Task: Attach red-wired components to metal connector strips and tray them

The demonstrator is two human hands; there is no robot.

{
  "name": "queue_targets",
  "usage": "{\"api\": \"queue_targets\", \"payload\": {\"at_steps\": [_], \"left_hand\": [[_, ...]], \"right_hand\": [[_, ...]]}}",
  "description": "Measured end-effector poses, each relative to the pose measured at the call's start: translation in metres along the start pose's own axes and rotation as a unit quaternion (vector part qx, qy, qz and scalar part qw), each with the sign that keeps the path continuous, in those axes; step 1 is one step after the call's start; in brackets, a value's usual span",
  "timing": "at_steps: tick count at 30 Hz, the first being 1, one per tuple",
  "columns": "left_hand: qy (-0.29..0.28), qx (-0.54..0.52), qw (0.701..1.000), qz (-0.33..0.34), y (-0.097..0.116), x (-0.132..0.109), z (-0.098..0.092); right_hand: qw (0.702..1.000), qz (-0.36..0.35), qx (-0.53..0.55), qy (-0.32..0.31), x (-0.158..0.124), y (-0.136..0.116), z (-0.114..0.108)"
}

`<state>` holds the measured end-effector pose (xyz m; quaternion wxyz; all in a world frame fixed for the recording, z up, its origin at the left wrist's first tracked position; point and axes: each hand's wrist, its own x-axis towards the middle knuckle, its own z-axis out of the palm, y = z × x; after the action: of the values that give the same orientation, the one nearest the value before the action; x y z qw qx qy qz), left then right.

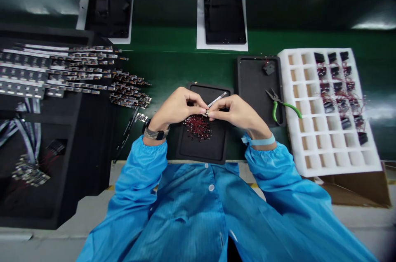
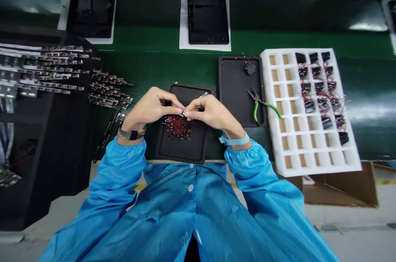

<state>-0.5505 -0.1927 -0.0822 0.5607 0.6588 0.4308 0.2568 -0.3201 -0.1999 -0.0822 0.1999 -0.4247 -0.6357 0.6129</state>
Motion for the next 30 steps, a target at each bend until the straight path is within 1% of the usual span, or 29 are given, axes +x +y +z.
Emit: {"api": "queue_targets", "payload": {"at_steps": [8,12,15,17,18,20,22,24,25,26,28,30], "left_hand": [[-0.004,-0.029,1.000,-0.007,0.001,0.001,0.001],[0.003,-0.029,1.000,-0.011,0.000,0.002,0.002],[0.015,-0.020,1.000,-0.001,0.000,0.001,0.002],[0.029,-0.023,0.999,0.013,0.004,-0.001,0.002],[0.040,-0.028,0.999,0.023,0.009,0.000,0.001],[0.068,-0.040,0.996,0.047,0.023,0.005,0.001],[0.094,-0.040,0.992,0.079,0.043,0.019,-0.001],[0.113,-0.024,0.986,0.120,0.065,0.046,-0.002],[0.124,-0.012,0.982,0.140,0.075,0.063,-0.003],[0.139,-0.001,0.978,0.158,0.084,0.083,-0.004],[0.182,0.003,0.966,0.182,0.095,0.124,-0.007],[0.236,-0.020,0.955,0.178,0.095,0.165,-0.010]], "right_hand": [[1.000,-0.015,0.014,0.006,-0.002,0.002,-0.001],[1.000,-0.018,0.010,0.009,-0.001,0.004,0.000],[0.999,-0.029,-0.005,0.020,-0.002,0.000,0.001],[0.997,-0.049,-0.026,0.044,-0.005,-0.004,-0.003],[0.995,-0.063,-0.037,0.067,-0.008,-0.006,-0.008],[0.984,-0.092,-0.054,0.145,-0.013,-0.007,-0.025],[0.955,-0.111,-0.071,0.266,-0.015,-0.003,-0.051],[0.910,-0.112,-0.105,0.386,-0.012,0.007,-0.083],[0.886,-0.103,-0.131,0.434,-0.009,0.014,-0.099],[0.863,-0.088,-0.159,0.472,-0.006,0.021,-0.114],[0.829,-0.041,-0.201,0.520,0.001,0.036,-0.138],[0.815,0.008,-0.219,0.536,0.006,0.049,-0.152]]}}
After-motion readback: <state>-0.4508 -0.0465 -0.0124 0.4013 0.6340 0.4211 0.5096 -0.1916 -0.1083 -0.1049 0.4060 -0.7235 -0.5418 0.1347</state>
